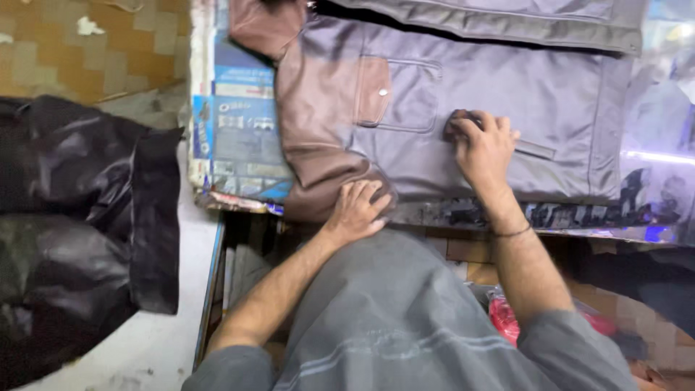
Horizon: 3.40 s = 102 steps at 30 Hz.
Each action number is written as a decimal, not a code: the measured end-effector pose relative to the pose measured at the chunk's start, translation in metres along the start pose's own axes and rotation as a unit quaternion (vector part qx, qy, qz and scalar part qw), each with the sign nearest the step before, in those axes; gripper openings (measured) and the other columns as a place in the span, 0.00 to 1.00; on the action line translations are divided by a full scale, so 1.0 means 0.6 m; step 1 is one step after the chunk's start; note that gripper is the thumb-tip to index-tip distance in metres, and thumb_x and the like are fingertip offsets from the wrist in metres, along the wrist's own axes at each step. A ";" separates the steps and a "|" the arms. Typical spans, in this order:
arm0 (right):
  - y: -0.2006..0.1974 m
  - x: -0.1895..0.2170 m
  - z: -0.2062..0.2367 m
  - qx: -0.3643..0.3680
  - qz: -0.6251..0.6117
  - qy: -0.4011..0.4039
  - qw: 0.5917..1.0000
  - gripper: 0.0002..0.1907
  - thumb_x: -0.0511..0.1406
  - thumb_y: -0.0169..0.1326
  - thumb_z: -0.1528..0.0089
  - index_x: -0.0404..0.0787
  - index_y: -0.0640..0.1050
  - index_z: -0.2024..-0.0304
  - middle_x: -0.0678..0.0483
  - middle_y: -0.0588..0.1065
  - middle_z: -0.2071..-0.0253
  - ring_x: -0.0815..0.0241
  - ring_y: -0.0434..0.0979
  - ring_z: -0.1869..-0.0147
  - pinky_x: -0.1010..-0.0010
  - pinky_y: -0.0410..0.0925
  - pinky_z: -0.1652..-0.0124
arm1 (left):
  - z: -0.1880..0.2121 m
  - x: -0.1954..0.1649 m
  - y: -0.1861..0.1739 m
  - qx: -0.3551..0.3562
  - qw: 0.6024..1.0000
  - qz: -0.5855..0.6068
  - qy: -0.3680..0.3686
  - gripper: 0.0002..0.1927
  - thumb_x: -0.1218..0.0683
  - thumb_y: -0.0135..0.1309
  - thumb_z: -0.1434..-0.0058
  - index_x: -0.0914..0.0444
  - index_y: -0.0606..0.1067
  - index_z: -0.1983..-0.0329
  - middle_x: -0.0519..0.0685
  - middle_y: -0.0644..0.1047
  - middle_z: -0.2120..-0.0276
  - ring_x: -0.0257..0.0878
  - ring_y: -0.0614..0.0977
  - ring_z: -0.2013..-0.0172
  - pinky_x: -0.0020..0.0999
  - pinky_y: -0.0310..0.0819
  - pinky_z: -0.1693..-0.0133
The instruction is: The person applies dark dye from a bottle onto a brown leather jacket laid on a work table and rubs the dye into the fabric using a small sponge, working across the front panels, pocket area, and zipper edge, repositioning the jacket as they go.
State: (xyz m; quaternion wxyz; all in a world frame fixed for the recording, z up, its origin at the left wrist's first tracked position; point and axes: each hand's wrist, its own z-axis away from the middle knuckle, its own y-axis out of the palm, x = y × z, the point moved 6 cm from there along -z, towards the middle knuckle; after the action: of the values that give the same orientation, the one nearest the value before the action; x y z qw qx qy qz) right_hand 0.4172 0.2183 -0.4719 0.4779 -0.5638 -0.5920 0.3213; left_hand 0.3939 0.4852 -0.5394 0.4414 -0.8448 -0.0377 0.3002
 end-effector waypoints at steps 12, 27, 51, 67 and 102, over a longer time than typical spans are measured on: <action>-0.041 0.115 0.152 -0.008 0.015 -0.049 0.999 0.18 0.29 0.60 0.48 0.52 0.84 0.57 0.59 0.78 0.49 0.53 0.74 0.49 0.56 0.61 0.52 | -0.008 0.036 -0.046 0.022 0.994 0.042 0.097 0.18 0.49 0.66 0.52 0.60 0.78 0.59 0.51 0.75 0.49 0.49 0.73 0.46 0.51 0.66 0.46; -0.008 0.093 0.056 -0.126 -0.043 0.077 0.988 0.16 0.36 0.64 0.41 0.48 0.81 0.50 0.53 0.74 0.47 0.47 0.74 0.44 0.56 0.66 0.49 | -0.081 0.079 -0.088 -0.046 0.997 0.064 -0.006 0.14 0.56 0.63 0.45 0.61 0.78 0.56 0.49 0.76 0.58 0.46 0.76 0.55 0.44 0.69 0.54; 0.054 0.194 -0.054 -0.057 -0.082 0.096 0.990 0.10 0.38 0.62 0.41 0.50 0.82 0.57 0.53 0.78 0.60 0.49 0.80 0.57 0.58 0.71 0.60 | -0.178 0.257 -0.140 -0.212 0.964 0.037 -0.156 0.22 0.58 0.62 0.46 0.59 0.74 0.47 0.42 0.78 0.67 0.42 0.77 0.61 0.43 0.61 0.54; 0.076 0.266 -0.073 -0.033 -0.121 -0.047 0.991 0.14 0.36 0.62 0.45 0.43 0.82 0.56 0.53 0.81 0.54 0.49 0.81 0.54 0.59 0.70 0.59 | -0.154 0.254 -0.144 -0.291 0.953 0.016 -0.078 0.21 0.60 0.64 0.46 0.61 0.72 0.50 0.46 0.75 0.67 0.43 0.75 0.62 0.45 0.60 0.50; 0.045 0.099 -0.066 -0.104 0.025 0.096 0.990 0.15 0.38 0.65 0.42 0.49 0.82 0.52 0.56 0.76 0.51 0.51 0.73 0.48 0.55 0.63 0.52 | -0.225 0.244 -0.153 -0.048 0.996 -0.080 -0.013 0.16 0.54 0.58 0.44 0.60 0.80 0.51 0.47 0.75 0.53 0.45 0.74 0.49 0.50 0.60 0.47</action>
State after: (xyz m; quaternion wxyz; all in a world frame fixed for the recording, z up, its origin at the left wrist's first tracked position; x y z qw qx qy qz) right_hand 0.4691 0.2740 -0.4711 0.4636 -0.6531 -0.5593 0.2139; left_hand 0.6049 0.4916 -0.4803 0.4226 -0.8551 -0.1256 0.2730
